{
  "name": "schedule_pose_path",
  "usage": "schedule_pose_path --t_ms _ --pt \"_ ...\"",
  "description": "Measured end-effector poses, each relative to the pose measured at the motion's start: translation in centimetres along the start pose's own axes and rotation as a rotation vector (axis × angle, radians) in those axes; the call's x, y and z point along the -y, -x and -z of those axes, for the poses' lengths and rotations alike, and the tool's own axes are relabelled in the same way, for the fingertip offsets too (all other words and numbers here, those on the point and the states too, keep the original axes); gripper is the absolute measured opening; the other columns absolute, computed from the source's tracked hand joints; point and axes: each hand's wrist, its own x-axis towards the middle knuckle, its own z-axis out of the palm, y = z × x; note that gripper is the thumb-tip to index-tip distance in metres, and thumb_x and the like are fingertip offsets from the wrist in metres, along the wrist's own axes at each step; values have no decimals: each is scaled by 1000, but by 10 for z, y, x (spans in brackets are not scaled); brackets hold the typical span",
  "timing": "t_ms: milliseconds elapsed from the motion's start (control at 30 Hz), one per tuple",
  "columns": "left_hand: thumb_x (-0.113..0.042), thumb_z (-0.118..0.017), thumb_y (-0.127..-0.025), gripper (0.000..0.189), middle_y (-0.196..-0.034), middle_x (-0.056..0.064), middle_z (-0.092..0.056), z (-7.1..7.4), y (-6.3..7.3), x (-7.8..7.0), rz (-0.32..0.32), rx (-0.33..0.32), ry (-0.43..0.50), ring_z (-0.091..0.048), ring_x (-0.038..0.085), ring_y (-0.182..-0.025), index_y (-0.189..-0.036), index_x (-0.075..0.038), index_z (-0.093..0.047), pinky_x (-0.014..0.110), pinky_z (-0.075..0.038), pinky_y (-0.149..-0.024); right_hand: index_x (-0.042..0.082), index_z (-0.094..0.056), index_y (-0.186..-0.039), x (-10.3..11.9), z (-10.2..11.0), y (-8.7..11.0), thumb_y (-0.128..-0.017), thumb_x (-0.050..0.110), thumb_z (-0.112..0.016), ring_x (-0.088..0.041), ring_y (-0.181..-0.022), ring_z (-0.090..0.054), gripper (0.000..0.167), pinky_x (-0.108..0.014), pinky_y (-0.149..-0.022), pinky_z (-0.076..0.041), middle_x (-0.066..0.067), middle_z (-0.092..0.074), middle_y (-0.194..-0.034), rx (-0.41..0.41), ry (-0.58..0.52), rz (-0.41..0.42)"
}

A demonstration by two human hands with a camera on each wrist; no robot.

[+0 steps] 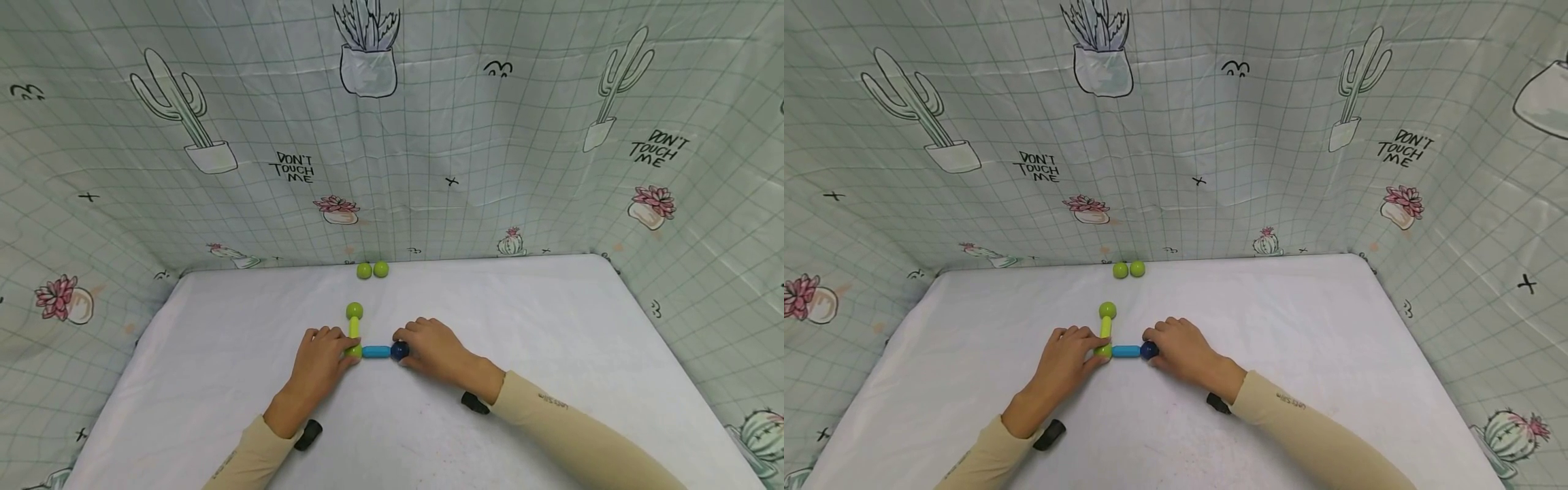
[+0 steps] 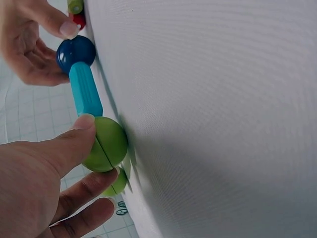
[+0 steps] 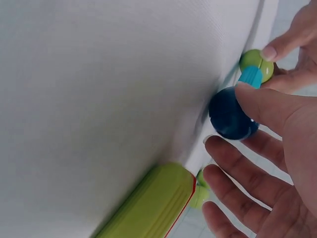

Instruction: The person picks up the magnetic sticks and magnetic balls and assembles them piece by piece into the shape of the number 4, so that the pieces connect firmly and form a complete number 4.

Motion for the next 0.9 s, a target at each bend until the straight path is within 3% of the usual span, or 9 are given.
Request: schedule_pose_path --t_ms 400,633,900 --pt "-27 -89 -84 32 -94 -1 -71 1 0 -1 3 1 10 -64 20 -93 -114 -17 -83 42 -48 -89 9 -75 -117 -26 13 25 -88 18 -88 -24 -96 -68 34 -43 -87 -57 -5 -74 -110 -101 -23 -61" --pt "-26 -89 -84 32 -93 0 -70 2 0 -1 -6 -4 10 -65 21 -92 -113 -16 -83 42 -49 -88 8 -77 -117 -40 15 39 -88 16 -89 -26 -101 -69 33 -44 -88 -58 -5 -74 -112 -86 0 -116" --pt "-27 -89 -84 32 -93 0 -70 0 0 -1 1 3 14 -65 20 -92 -114 -16 -83 42 -49 -88 9 -80 -114 -50 16 48 -84 11 -91 -24 -98 -70 32 -41 -86 -58 -4 -75 -108 -103 72 -61"
